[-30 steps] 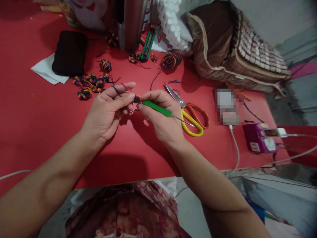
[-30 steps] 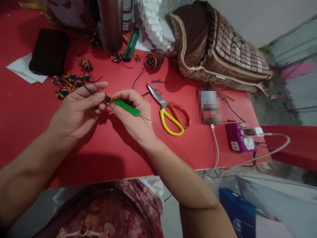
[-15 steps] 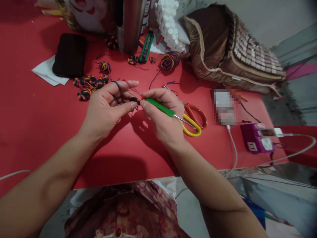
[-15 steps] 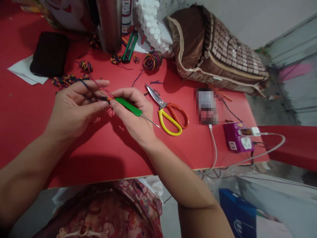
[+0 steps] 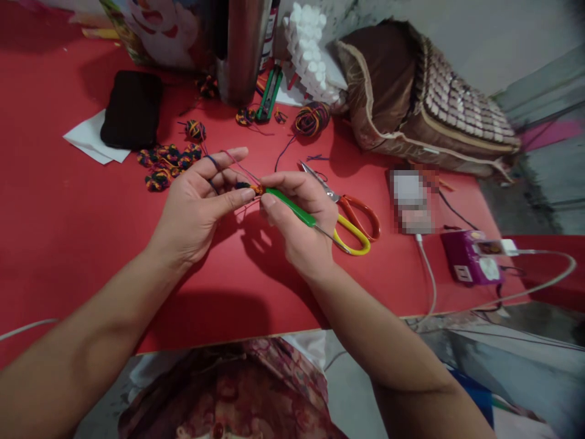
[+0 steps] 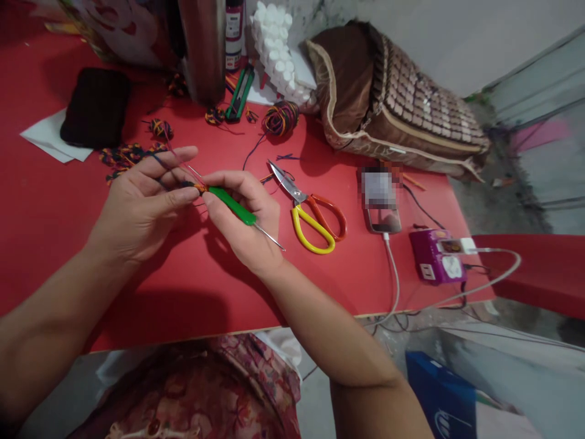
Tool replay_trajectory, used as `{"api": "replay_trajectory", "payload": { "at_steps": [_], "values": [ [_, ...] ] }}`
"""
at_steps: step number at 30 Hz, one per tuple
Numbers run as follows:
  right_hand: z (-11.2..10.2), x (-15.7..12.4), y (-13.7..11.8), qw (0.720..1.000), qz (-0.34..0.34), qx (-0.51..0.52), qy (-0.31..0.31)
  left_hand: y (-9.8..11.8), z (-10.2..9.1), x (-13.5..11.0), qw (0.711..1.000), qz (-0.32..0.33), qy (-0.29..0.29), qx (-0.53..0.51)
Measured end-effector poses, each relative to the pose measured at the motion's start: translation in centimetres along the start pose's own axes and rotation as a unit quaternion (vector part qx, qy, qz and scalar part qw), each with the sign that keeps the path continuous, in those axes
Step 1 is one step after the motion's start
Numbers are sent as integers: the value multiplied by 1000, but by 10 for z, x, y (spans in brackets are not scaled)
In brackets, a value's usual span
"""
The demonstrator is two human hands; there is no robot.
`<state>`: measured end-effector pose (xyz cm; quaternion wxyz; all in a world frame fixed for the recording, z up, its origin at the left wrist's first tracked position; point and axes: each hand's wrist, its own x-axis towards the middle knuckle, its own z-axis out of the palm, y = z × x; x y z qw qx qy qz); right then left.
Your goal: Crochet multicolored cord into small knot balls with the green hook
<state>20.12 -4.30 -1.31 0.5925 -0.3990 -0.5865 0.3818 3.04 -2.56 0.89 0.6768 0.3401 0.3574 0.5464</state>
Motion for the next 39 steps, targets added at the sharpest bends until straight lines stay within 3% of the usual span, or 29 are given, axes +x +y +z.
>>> {"api": "replay_trajectory", "payload": {
  "at_steps": [8,13,17,23,31,35,39],
  "values": [
    [0,3,-3,994,-73,-82,10,-2,-10,3,988,109,-5,107],
    [-3,3,-5,987,-104,-124,-5,-5,-16,7,990,88,-26,106],
    [-7,4,-6,976,-151,-157,-21,0,-9,4,993,85,-24,81],
    [-11,7,-5,976,-141,-168,-12,11,7,-3,999,30,17,36],
    [-6,4,1,995,-74,-73,-9,11,2,0,999,6,11,30],
    [-8,8,-5,996,-84,-26,-35,10,1,0,997,41,15,64],
    [-11,8,-9,981,-129,-141,-35,9,4,-5,989,91,33,109]
  ]
}}
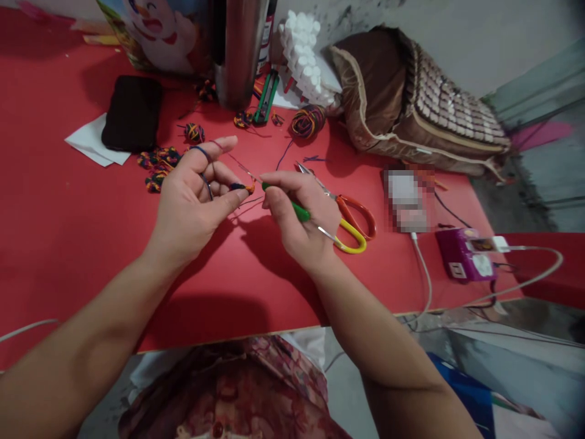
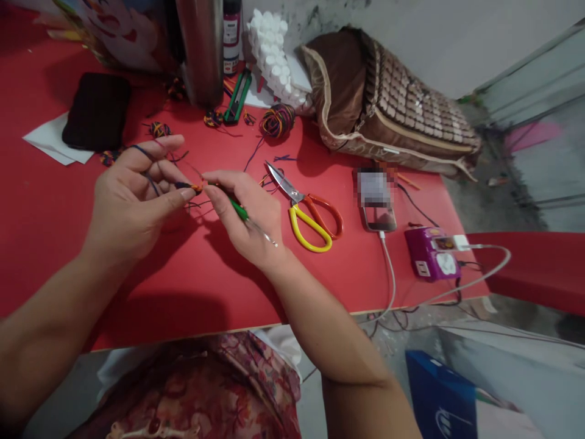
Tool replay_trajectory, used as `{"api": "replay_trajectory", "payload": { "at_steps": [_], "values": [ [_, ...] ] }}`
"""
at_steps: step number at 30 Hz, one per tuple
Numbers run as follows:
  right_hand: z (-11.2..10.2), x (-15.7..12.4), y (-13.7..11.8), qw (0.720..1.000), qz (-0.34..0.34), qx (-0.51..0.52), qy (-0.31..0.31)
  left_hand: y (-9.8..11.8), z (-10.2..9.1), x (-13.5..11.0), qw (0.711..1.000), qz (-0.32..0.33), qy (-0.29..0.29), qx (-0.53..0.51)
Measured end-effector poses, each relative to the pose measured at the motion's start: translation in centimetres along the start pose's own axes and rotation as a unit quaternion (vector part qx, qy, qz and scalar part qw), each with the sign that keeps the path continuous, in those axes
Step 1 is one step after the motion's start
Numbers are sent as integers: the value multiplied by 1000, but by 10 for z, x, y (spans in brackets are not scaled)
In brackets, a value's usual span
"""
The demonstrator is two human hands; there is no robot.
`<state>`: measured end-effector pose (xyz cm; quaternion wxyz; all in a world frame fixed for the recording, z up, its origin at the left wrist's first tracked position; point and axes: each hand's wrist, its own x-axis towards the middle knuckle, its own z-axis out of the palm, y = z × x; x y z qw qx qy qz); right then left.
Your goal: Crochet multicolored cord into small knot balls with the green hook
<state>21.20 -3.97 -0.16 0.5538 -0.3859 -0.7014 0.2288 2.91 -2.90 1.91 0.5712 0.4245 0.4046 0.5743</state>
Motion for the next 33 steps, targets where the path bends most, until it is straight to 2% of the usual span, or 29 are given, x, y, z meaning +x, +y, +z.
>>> {"api": "replay_trajectory", "payload": {
  "at_steps": [2,4,7,8,10,12,16,23,28,33],
  "values": [
    [2,-3,-2,999,-17,-36,9,0,2,-2,1000,-18,0,-20],
    [7,-6,-2,999,-2,-9,43,-1,3,-1,997,-55,-15,-58],
    [12,-5,3,985,98,122,66,1,1,2,986,-112,-40,-113],
    [12,-3,7,974,138,173,52,3,0,3,983,-127,-48,-127],
    [9,4,18,964,164,208,29,5,-2,4,977,-150,-66,-139],
    [3,11,31,947,204,247,-27,8,-4,4,974,-159,-82,-141],
    [-7,17,44,932,249,258,-54,10,-4,2,977,-150,-95,-121],
    [-7,19,31,941,236,243,-32,9,-5,1,984,-129,-92,-79],
    [-12,19,35,941,237,241,-35,6,-6,2,989,-109,-82,-64],
    [-11,18,35,947,233,221,-4,8,-3,2,991,-101,-61,-56]
  ]
}}
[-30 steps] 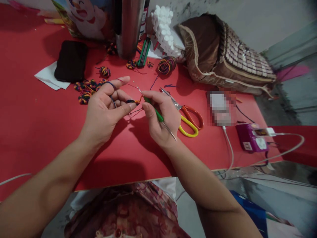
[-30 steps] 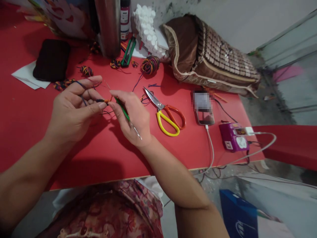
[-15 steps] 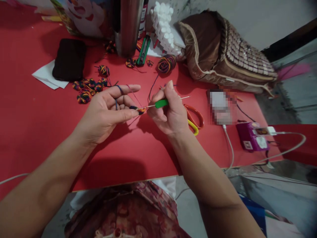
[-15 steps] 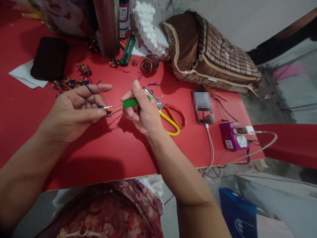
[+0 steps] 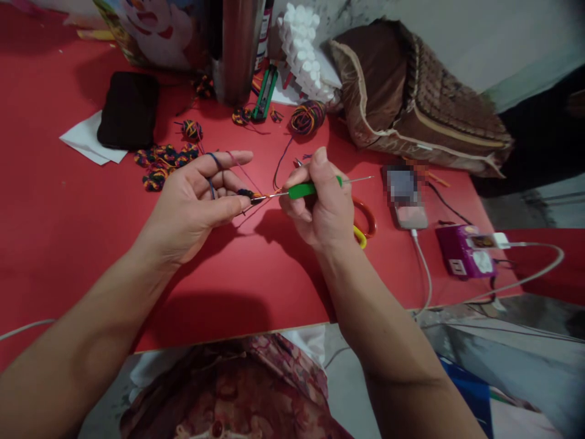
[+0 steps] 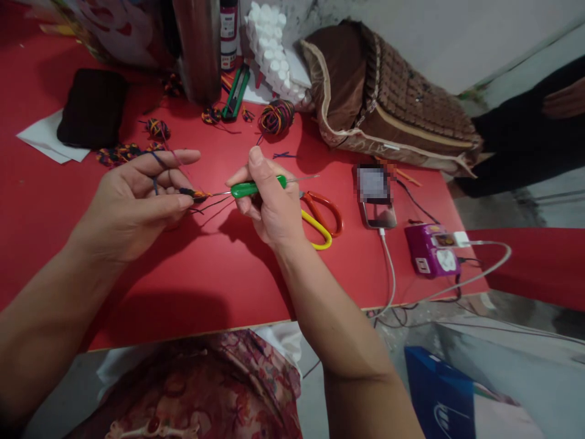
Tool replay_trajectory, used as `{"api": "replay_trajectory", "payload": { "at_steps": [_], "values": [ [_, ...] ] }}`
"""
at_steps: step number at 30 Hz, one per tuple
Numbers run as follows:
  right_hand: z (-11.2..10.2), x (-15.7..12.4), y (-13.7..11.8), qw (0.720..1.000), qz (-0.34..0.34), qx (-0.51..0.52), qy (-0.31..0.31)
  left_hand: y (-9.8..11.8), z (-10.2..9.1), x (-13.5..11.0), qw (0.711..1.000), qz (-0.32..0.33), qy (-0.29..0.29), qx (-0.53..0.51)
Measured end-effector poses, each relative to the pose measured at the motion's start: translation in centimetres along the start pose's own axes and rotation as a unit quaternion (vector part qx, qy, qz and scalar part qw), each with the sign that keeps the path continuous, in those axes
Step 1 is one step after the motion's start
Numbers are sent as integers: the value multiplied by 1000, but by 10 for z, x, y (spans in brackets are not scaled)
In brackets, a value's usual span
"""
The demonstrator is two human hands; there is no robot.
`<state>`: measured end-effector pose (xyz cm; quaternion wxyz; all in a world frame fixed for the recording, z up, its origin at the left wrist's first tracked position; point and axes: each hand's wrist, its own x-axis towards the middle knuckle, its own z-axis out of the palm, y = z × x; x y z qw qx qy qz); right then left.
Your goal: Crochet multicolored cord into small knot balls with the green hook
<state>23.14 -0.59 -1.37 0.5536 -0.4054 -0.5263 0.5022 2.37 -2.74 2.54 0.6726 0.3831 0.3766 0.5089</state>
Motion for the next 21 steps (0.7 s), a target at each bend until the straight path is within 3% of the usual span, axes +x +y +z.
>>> {"api": "replay_trajectory", "payload": {
  "at_steps": [5,11,21],
  "values": [
    [9,-3,-6,999,-29,-4,32,-1,0,0,1000,-3,3,2],
    [11,-5,-9,999,-11,9,52,-4,-2,1,1000,-3,10,0],
    [18,-11,-13,993,-95,15,73,-6,-2,2,998,17,40,43]
  ]
}}
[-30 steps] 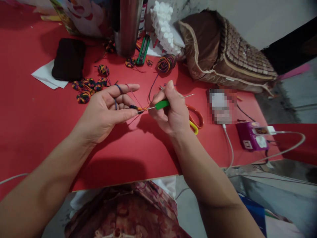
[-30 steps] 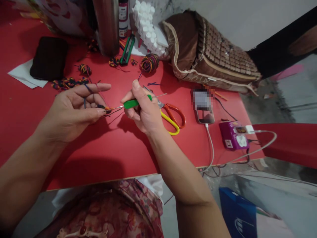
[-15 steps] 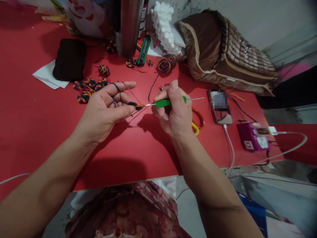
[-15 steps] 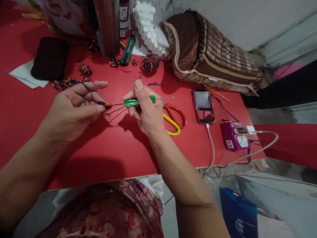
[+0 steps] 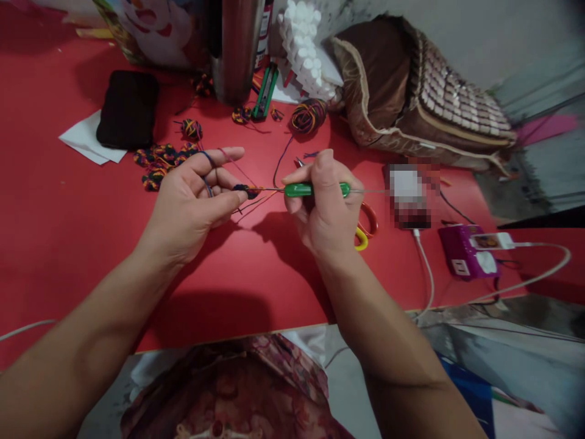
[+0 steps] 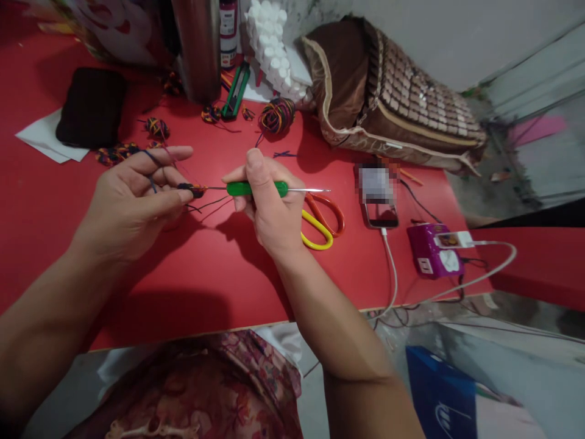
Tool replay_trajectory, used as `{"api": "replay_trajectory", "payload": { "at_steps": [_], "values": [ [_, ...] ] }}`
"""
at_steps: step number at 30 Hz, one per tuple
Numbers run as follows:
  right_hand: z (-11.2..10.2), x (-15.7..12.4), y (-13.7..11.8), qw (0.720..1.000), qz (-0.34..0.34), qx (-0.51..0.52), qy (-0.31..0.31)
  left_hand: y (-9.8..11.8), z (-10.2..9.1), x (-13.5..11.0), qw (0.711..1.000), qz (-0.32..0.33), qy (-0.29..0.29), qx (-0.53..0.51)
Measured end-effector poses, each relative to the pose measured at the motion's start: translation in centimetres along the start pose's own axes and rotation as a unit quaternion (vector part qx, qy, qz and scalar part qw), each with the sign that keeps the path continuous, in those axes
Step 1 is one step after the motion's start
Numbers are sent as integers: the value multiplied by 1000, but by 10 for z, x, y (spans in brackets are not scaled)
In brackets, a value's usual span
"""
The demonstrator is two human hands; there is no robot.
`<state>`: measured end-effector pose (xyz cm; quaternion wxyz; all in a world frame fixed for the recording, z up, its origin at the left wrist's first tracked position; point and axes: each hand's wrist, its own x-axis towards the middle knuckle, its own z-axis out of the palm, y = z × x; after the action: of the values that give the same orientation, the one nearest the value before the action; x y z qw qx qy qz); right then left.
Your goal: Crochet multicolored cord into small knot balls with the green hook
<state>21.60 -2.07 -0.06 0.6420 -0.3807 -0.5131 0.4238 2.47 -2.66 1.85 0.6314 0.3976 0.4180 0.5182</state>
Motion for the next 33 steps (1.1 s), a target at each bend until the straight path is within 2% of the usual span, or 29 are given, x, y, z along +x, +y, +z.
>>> {"api": "replay_trajectory", "payload": {
  "at_steps": [8,13,17,20,22,27,33],
  "values": [
    [-1,-6,3,995,-89,-34,-9,-6,-3,0,998,49,-2,41],
    [3,-11,-5,979,-145,-143,18,-10,-3,0,992,104,7,74],
    [4,-17,-14,960,-182,-213,7,-13,-4,2,984,151,8,97],
    [5,-20,-14,953,-207,-223,0,-14,-5,2,986,131,9,104],
    [5,-20,-12,956,-203,-213,1,-13,-5,2,989,106,9,101],
    [7,-18,-8,976,-141,-163,18,-9,-5,3,995,71,-4,69],
    [10,-14,-7,994,-72,-77,36,-4,-6,2,994,74,-23,75]
  ]
}}
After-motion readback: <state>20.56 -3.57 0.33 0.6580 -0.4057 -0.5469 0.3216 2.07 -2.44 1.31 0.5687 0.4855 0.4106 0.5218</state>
